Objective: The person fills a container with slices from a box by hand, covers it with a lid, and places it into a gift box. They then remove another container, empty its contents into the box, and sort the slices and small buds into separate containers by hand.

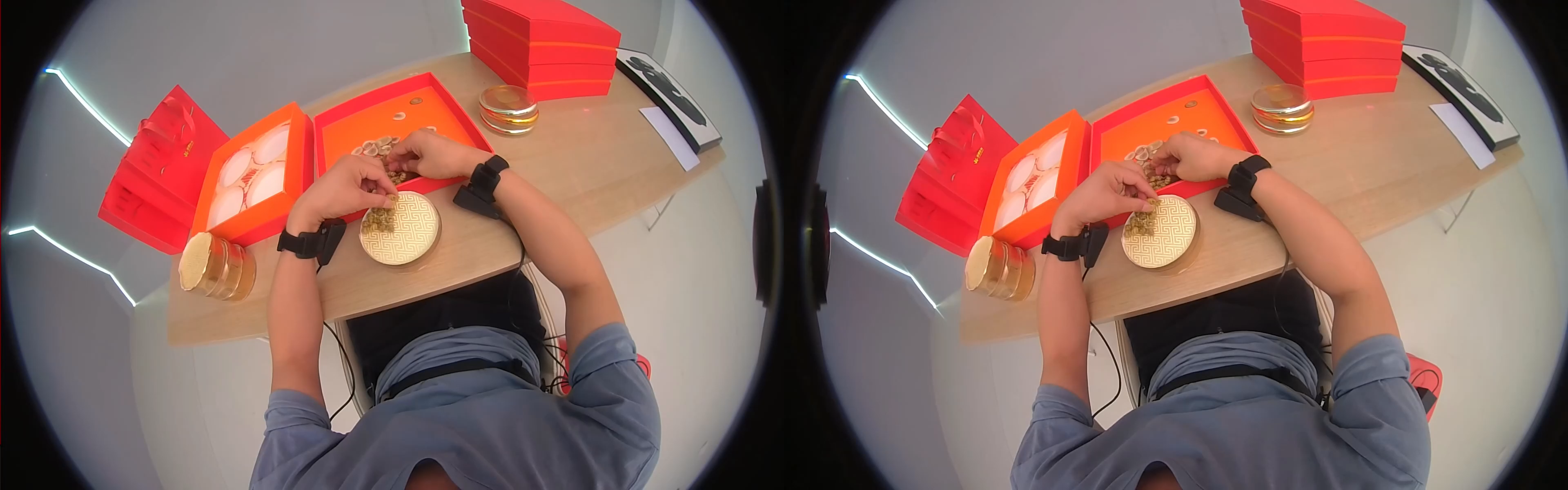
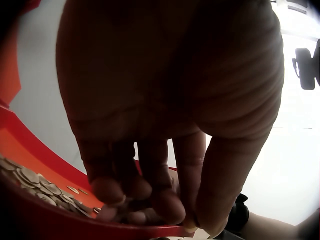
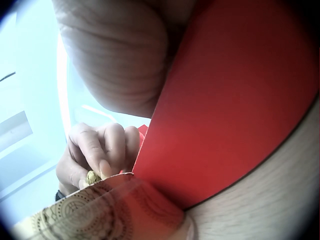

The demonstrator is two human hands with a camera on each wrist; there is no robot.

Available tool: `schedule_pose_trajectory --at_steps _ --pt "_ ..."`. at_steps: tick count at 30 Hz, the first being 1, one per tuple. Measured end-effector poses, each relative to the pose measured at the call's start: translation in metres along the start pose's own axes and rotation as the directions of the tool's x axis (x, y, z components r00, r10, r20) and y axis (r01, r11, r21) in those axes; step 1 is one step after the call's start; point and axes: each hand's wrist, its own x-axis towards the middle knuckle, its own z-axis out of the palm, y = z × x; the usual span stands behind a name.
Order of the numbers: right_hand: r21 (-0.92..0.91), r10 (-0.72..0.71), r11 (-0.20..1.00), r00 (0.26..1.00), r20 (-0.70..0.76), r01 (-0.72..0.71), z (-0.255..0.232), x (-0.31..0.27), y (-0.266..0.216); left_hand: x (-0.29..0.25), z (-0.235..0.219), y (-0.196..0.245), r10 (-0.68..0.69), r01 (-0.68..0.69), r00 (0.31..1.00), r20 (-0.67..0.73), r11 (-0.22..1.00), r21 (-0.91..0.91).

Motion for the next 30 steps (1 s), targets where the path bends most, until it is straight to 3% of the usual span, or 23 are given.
schedule_pose_trajectory --at_steps 6,9,12,15,21,30 --pt "0.019 0.004 1.0 1.0 -0.003 -0.004 -0.001 -0.001 -0.002 0.002 0.003 0.002 -0.013 0.01 0.999 0.03 0.996 0.093" --pt "0.05 -0.023 0.998 0.999 -0.023 0.024 0.002 0.001 0.006 0.001 0.003 -0.008 -0.039 0.036 0.998 -0.058 0.998 -0.05" --pt "0.073 -0.016 0.997 1.0 -0.007 0.016 0.0 0.001 0.003 0.004 0.003 -0.004 -0.181 0.177 0.951 -0.252 0.983 -0.038" --pt "0.086 0.002 0.996 1.0 0.003 -0.002 -0.002 -0.001 -0.003 0.013 0.005 -0.033 -0.112 0.128 0.94 -0.322 0.991 0.03" --pt "0.054 0.015 0.998 0.999 -0.04 -0.013 -0.003 -0.002 -0.006 0.023 0.013 -0.038 -0.06 0.114 0.974 -0.219 0.963 0.244" --pt "-0.016 0.043 0.999 0.997 -0.058 -0.044 -0.002 0.0 -0.002 0.029 0.013 -0.044 -0.024 0.064 0.983 -0.182 0.973 0.22"
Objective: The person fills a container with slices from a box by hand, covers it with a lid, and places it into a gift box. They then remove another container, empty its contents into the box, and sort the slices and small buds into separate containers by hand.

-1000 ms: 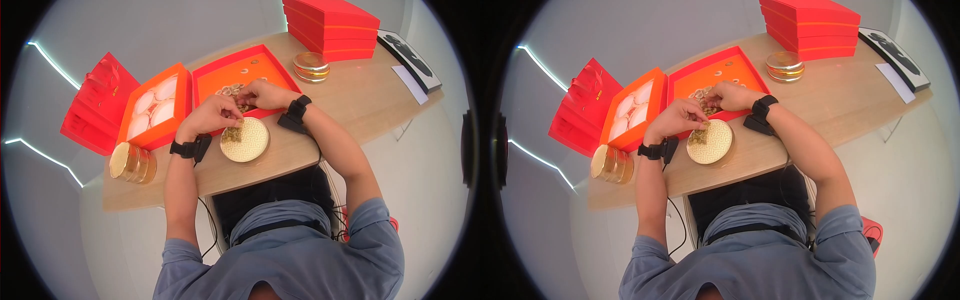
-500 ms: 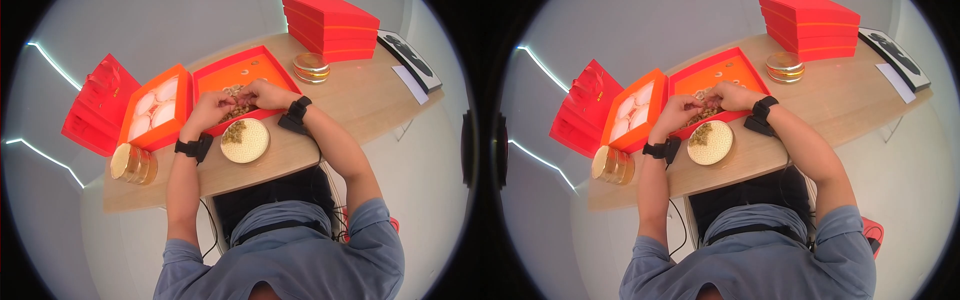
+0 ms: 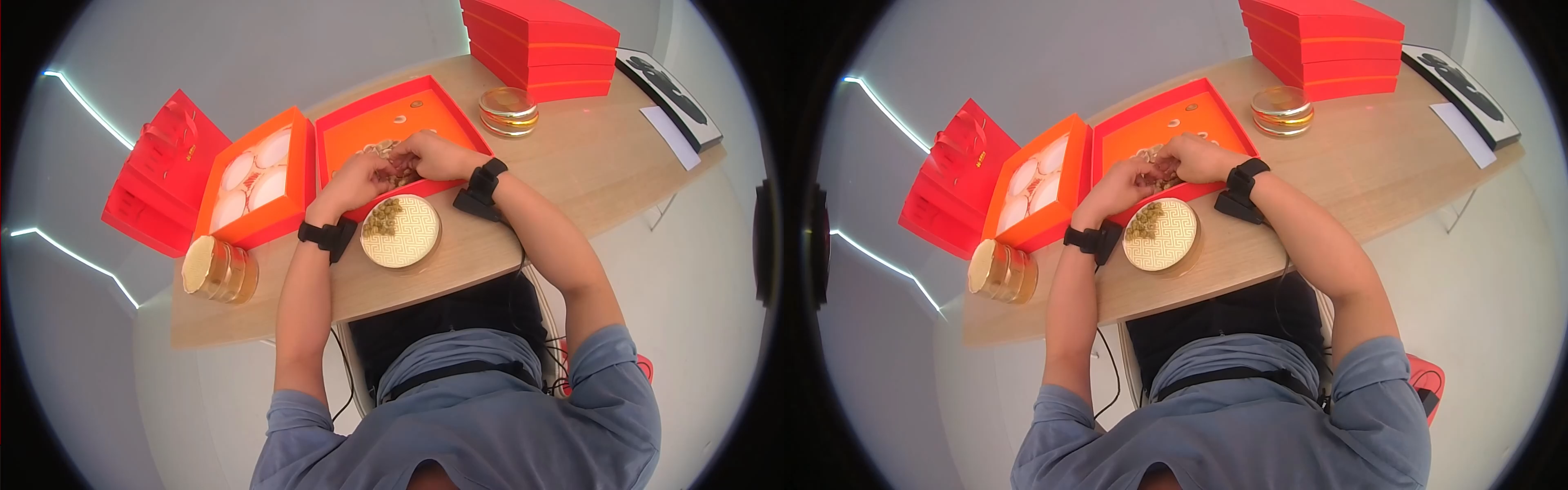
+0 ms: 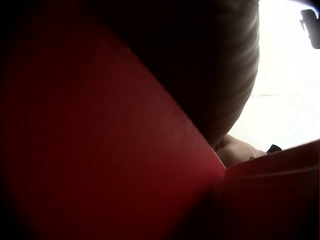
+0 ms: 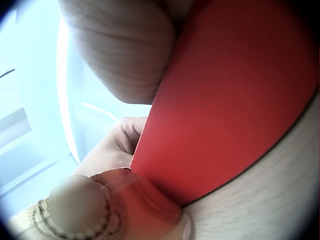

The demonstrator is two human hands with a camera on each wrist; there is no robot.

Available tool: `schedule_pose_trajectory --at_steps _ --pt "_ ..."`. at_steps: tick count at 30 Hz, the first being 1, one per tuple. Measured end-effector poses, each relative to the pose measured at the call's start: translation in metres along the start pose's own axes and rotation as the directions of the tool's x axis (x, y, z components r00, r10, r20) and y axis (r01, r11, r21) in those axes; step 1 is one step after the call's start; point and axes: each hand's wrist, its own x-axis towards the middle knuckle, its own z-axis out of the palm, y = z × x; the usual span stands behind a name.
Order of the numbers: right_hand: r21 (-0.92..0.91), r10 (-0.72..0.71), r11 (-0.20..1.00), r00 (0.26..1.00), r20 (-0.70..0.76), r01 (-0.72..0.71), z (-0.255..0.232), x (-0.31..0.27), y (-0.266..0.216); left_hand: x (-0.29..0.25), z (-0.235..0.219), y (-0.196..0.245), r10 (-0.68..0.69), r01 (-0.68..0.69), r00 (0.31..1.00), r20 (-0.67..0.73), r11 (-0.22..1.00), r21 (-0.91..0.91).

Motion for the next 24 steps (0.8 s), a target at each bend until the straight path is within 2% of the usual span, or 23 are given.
schedule_pose_trajectory --at_steps 3,6,9,12,18,24 --pt "-0.035 -0.016 0.999 1.0 -0.021 0.015 0.001 0.0 0.0 -0.001 -0.002 0.01 -0.029 0.032 0.999 -0.025 0.994 0.102" --pt "-0.016 -0.039 0.999 0.999 -0.034 0.038 0.003 0.0 0.005 -0.003 0.0 -0.004 0.001 0.005 0.998 -0.068 0.996 0.088" --pt "-0.009 -0.024 1.0 0.999 -0.04 0.023 0.003 0.0 0.005 -0.008 -0.005 0.002 0.019 -0.005 0.997 -0.081 0.987 0.161" --pt "-0.041 -0.001 0.999 0.999 -0.04 -0.001 0.001 -0.002 -0.002 -0.011 -0.006 0.0 -0.033 0.04 0.992 -0.125 0.998 0.054" --pt "-0.064 0.003 0.998 0.999 -0.033 -0.005 0.001 -0.001 0.0 -0.016 -0.016 0.006 -0.188 0.173 0.98 -0.058 0.964 -0.204" --pt "-0.089 -0.001 0.996 0.999 -0.043 -0.003 0.002 -0.001 0.002 -0.019 -0.021 0.004 -0.259 0.252 0.966 0.007 0.936 -0.244"
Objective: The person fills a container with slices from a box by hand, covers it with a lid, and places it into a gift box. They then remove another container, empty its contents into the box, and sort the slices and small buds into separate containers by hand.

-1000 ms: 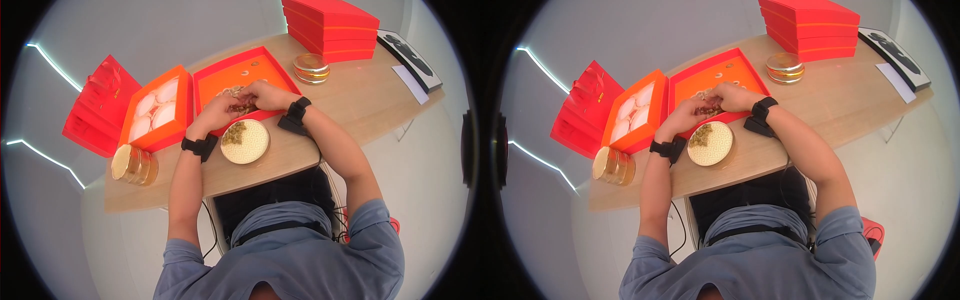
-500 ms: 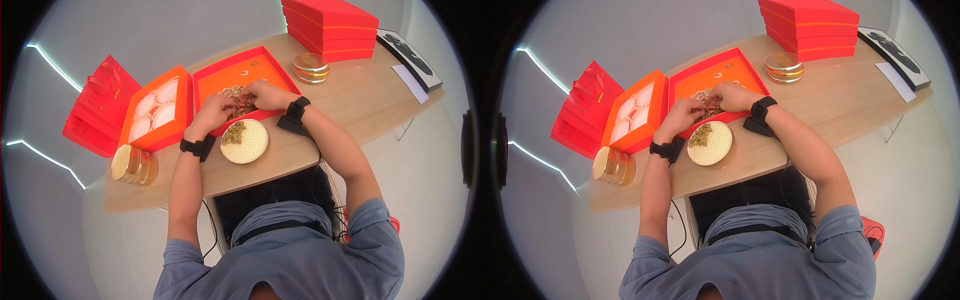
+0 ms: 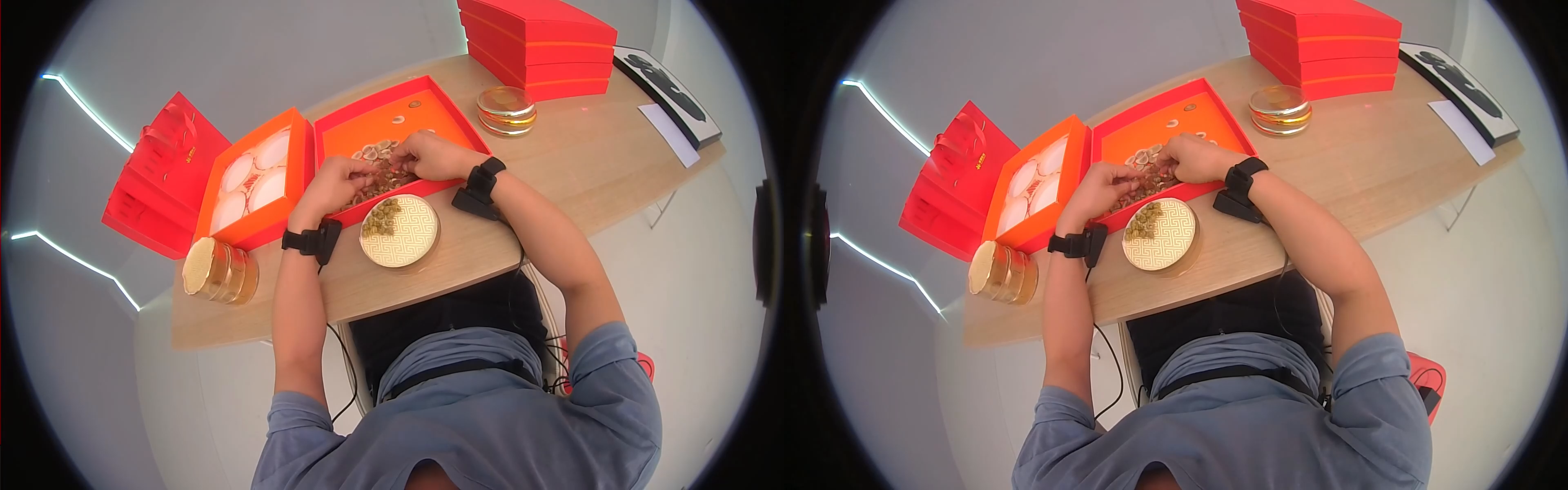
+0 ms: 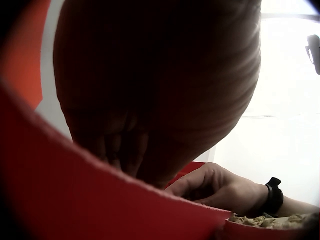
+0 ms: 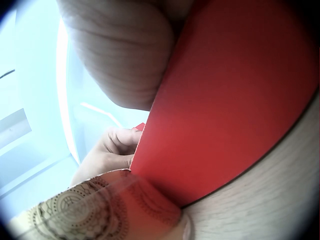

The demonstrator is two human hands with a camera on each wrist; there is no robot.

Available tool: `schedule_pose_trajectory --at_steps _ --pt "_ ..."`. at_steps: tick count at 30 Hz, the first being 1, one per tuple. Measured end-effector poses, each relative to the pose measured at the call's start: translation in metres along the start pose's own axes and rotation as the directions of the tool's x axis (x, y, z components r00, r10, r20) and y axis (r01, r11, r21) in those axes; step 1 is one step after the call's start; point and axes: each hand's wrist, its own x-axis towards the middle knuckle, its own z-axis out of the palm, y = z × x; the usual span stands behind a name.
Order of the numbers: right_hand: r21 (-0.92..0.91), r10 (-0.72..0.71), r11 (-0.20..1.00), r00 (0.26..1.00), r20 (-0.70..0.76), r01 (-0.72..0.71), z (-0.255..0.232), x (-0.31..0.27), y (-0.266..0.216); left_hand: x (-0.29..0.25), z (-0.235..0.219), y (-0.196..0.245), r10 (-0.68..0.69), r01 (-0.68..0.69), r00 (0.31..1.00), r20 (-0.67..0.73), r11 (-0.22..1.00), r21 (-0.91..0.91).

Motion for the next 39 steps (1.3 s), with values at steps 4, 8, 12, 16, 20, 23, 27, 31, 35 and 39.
schedule_pose_trajectory --at_steps 4,8,12,16,20,23,27,31,35,39 --pt "-0.003 -0.007 1.0 1.0 0.004 0.007 -0.001 0.0 -0.001 0.0 0.002 0.003 0.075 -0.075 0.997 -0.018 0.997 -0.012" --pt "0.01 -0.019 1.0 1.0 0.002 0.019 -0.003 -0.002 -0.004 -0.009 0.008 0.025 0.12 -0.121 0.993 -0.019 0.991 -0.057" --pt "-0.024 -0.015 1.0 1.0 0.002 0.015 -0.002 -0.001 -0.003 -0.013 0.01 0.028 0.151 -0.149 0.988 0.023 0.984 -0.097" --pt "-0.042 -0.013 0.999 1.0 0.011 0.014 -0.001 0.0 -0.002 -0.014 0.012 0.034 0.179 -0.173 0.98 0.082 0.982 -0.071" --pt "-0.03 -0.005 1.0 1.0 0.023 0.006 -0.003 -0.001 -0.006 -0.014 0.017 0.036 0.197 -0.186 0.975 0.105 0.977 -0.104" --pt "-0.01 -0.016 1.0 1.0 0.018 0.016 -0.003 -0.002 -0.006 -0.012 0.022 0.035 0.206 -0.192 0.972 0.111 0.973 -0.126" --pt "-0.006 -0.018 1.0 1.0 0.006 0.018 -0.003 -0.002 -0.006 -0.01 0.025 0.034 0.197 -0.186 0.972 0.127 0.978 -0.093" --pt "-0.014 -0.015 1.0 0.999 0.029 0.015 -0.004 -0.001 -0.007 -0.01 0.026 0.034 0.184 -0.17 0.973 0.136 0.979 -0.111" --pt "-0.01 -0.022 1.0 1.0 0.018 0.023 -0.003 -0.002 -0.006 -0.01 0.026 0.034 0.185 -0.171 0.973 0.138 0.979 -0.11" --pt "-0.013 -0.025 1.0 1.0 0.019 0.025 -0.004 -0.002 -0.008 -0.01 0.027 0.034 0.195 -0.179 0.971 0.136 0.977 -0.119"
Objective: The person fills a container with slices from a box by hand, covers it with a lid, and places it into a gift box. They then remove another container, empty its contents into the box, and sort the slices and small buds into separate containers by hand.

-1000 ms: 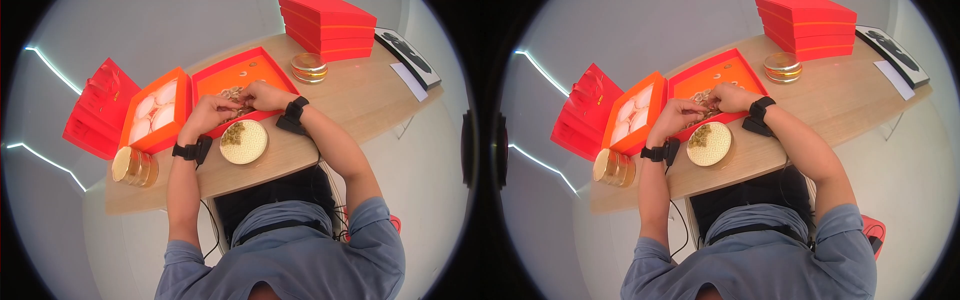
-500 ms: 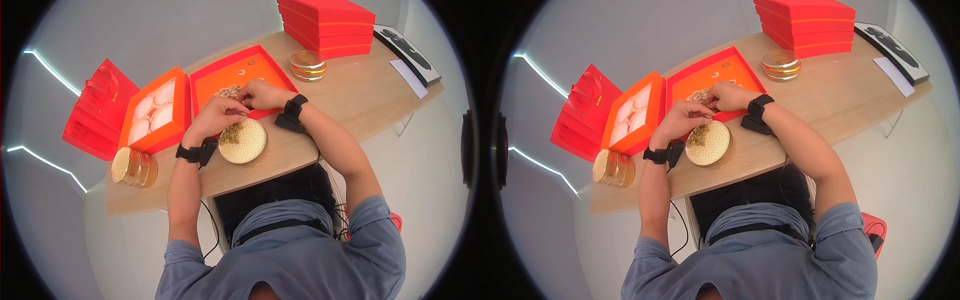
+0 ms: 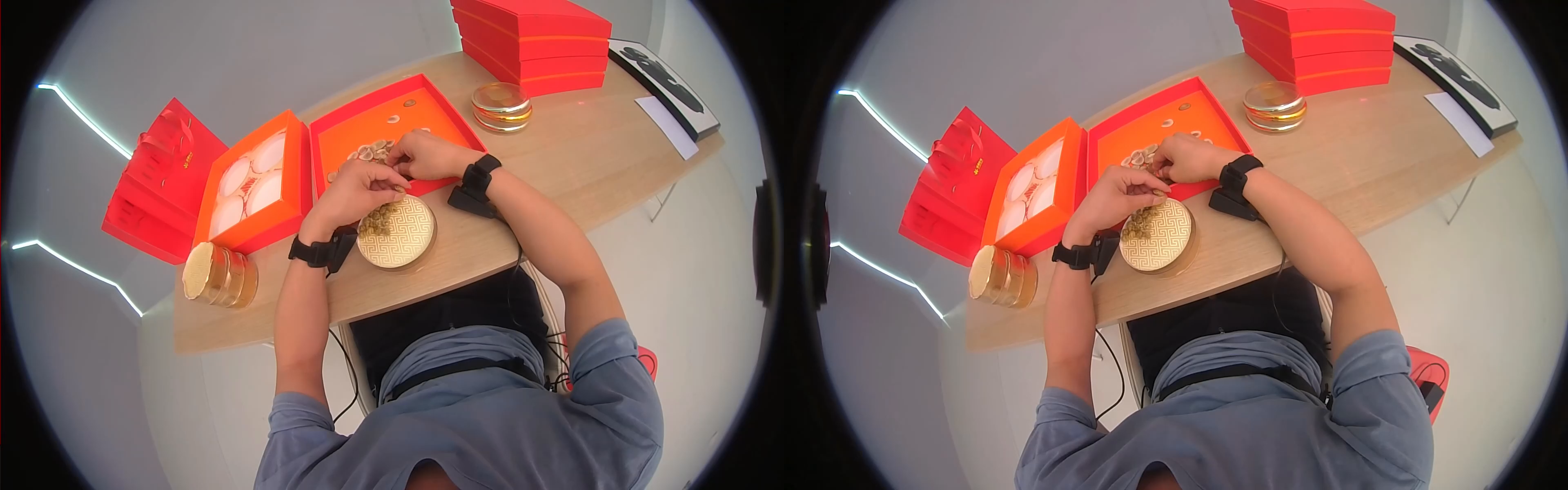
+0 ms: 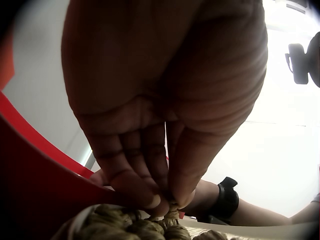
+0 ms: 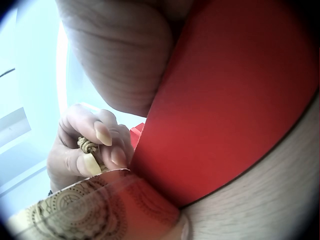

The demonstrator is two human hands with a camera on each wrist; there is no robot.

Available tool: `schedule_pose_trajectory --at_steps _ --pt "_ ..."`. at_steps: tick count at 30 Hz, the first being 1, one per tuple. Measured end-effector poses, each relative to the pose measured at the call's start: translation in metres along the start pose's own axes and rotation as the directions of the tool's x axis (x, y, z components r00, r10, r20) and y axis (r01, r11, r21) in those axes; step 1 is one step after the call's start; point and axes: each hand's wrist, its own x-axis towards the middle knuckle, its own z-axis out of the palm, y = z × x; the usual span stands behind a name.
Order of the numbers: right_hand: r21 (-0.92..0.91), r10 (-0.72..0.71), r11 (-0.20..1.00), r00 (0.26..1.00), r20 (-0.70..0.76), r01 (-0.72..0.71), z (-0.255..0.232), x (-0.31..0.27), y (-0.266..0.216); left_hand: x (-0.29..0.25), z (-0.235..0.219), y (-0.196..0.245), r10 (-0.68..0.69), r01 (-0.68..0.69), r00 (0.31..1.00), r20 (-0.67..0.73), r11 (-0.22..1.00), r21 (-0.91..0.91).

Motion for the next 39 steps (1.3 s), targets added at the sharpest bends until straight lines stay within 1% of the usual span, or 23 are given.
schedule_pose_trajectory --at_steps 6,12,15,18,21,25,27,33,36,39 --pt "-0.007 -0.01 1.0 1.0 -0.002 0.01 0.0 0.0 0.001 0.0 0.001 0.003 0.001 0.0 1.0 -0.014 0.999 0.034" --pt "-0.001 -0.015 1.0 1.0 -0.001 0.015 0.002 0.001 0.004 0.0 -0.003 0.0 -0.013 0.013 0.999 -0.051 1.0 0.001" --pt "-0.011 -0.022 1.0 1.0 -0.012 0.021 0.002 0.0 0.003 0.0 -0.007 -0.005 0.035 -0.034 0.999 -0.011 0.997 0.075" --pt "-0.025 -0.012 1.0 1.0 0.002 0.012 -0.001 0.0 -0.001 -0.002 -0.006 -0.004 0.06 -0.063 0.995 0.079 0.997 0.033" --pt "-0.027 0.003 1.0 1.0 0.006 -0.003 -0.001 -0.001 -0.002 -0.005 -0.006 0.004 0.214 -0.236 0.969 0.127 0.951 0.198" --pt "-0.017 -0.009 1.0 1.0 0.002 0.009 -0.001 -0.001 -0.002 -0.003 -0.004 0.0 0.264 -0.296 0.954 0.142 0.908 0.296" --pt "-0.006 -0.001 1.0 1.0 -0.002 0.001 -0.001 -0.001 -0.002 -0.003 -0.003 0.0 0.271 -0.304 0.952 0.143 0.891 0.336" --pt "-0.007 -0.013 1.0 1.0 -0.002 0.013 -0.001 -0.001 -0.002 -0.003 -0.001 0.002 0.217 -0.234 0.972 0.087 0.917 0.323" --pt "0.021 -0.013 1.0 1.0 -0.001 0.013 0.0 0.0 0.001 -0.002 -0.002 0.002 0.246 -0.26 0.966 0.085 0.915 0.31" --pt "0.021 0.03 0.999 0.999 0.033 -0.031 -0.003 -0.002 -0.005 -0.006 -0.002 0.009 0.165 -0.166 0.986 0.024 0.96 0.227"
